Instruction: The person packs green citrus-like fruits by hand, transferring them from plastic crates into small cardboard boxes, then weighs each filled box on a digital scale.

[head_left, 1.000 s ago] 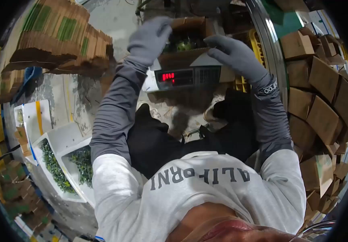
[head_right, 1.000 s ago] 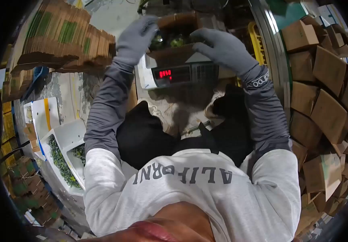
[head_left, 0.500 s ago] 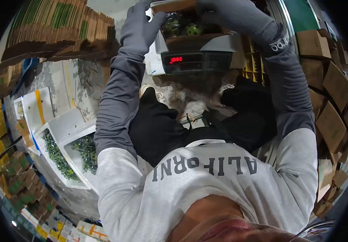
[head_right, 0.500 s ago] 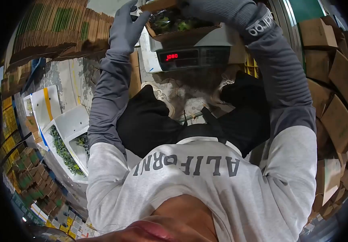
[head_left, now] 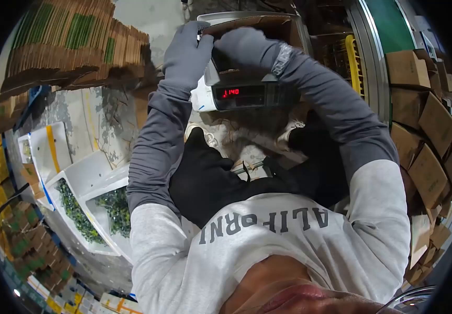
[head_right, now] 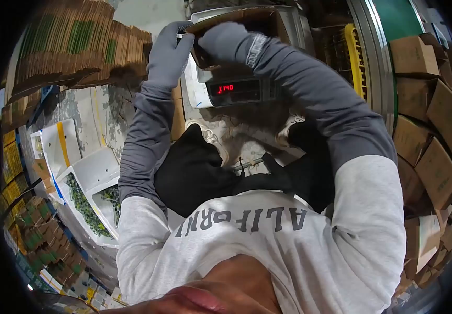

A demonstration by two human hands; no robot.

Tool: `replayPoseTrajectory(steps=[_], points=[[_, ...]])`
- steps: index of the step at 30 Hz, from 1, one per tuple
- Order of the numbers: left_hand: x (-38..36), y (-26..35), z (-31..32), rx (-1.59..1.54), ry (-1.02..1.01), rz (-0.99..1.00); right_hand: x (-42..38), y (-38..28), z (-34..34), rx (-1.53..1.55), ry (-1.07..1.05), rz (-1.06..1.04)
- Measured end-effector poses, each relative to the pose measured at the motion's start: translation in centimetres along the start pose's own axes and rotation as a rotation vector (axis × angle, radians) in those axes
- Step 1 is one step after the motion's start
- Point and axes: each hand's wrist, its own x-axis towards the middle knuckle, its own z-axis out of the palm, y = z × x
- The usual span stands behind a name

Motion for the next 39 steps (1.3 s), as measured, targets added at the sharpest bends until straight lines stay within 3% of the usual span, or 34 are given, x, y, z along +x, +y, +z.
replayPoseTrajectory(steps=[2, 5, 6, 9, 10, 12, 15, 18, 19, 21, 22, 25, 28, 29, 30, 31, 33, 34, 37, 39], points=[[0.0, 0.1, 0.0, 0.020, -0.006, -0.071, 0.7, -0.8, 0.0, 0.052, 0.037, 0.079], [0.1, 0.2, 0.4, -0.090, 0.047, -0.020, 1.0, -1.2, -2.1, 0.006, -0.159, 0.095], [0.0, 0.3, 0.6, -0.028, 0.048, -0.043, 1.0, -0.7, -0.8, -0.019, -0.096, 0.152], [-0.3, -0.4, 0.6, -0.007, 0.046, -0.025, -1.5, 1.4, -2.4, -0.024, 0.358, -0.038], [-0.4, 0.1, 0.2, -0.125, -0.017, -0.114, -2.5, 1.8, -4.3, 0.035, 0.379, 0.017], [-0.5, 0.1, 0.3, -0.110, 0.018, -0.054, -3.8, 3.0, -7.2, 0.114, 0.444, 0.096], [-0.7, 0.7, 0.2, -0.043, 0.004, -0.039, -4.0, 3.9, -8.7, 0.175, 0.240, 0.087], [-0.7, 0.0, 0.3, 0.006, -0.014, 0.007, -1.6, 1.5, -5.2, 0.092, -0.054, 0.111], [-0.7, 0.3, 0.1, 0.022, -0.019, -0.011, -2.0, -0.5, -6.0, 0.148, -0.057, 0.057], [-1.1, 1.0, -0.2, 0.050, -0.033, -0.049, 1.3, -0.4, -0.3, 0.059, -0.212, -0.008], [-0.7, 0.7, -0.1, 0.061, -0.018, -0.077, 1.8, -1.6, 0.1, 0.000, -0.093, 0.097], [-0.8, 0.1, 0.0, 0.018, -0.003, -0.145, 2.1, -2.0, -2.3, 0.051, -0.250, 0.157], [-0.9, 0.8, -0.4, 0.103, 0.241, 0.158, -0.5, -0.4, -4.0, 0.071, 0.131, 0.017], [-0.8, 1.2, -0.6, 0.134, 0.331, 0.250, -1.2, -0.2, -6.1, 0.108, 0.168, 0.100], [-0.5, 1.5, -1.0, 0.044, 0.313, 0.307, -1.9, 0.8, -6.6, 0.272, 0.445, 0.081], [-0.4, 2.7, -1.6, -0.083, 0.272, 0.335, -2.9, 1.0, -9.0, 0.460, 0.345, 0.264], [-0.5, 5.3, -2.3, -0.331, 0.186, 0.398, -4.1, 1.8, -10.9, 0.989, 0.294, 0.044], [0.0, 4.9, -1.3, -0.419, 0.211, 0.476, -5.4, 2.4, -11.8, 0.967, 0.245, 0.100], [-0.4, 4.7, -1.2, -0.386, 0.098, 0.423, -6.0, 3.3, -12.3, 0.649, 0.117, 0.093], [-1.2, 4.6, -1.1, -0.394, 0.034, 0.282, -4.3, 6.2, -8.7, 0.056, -0.085, 0.061]])
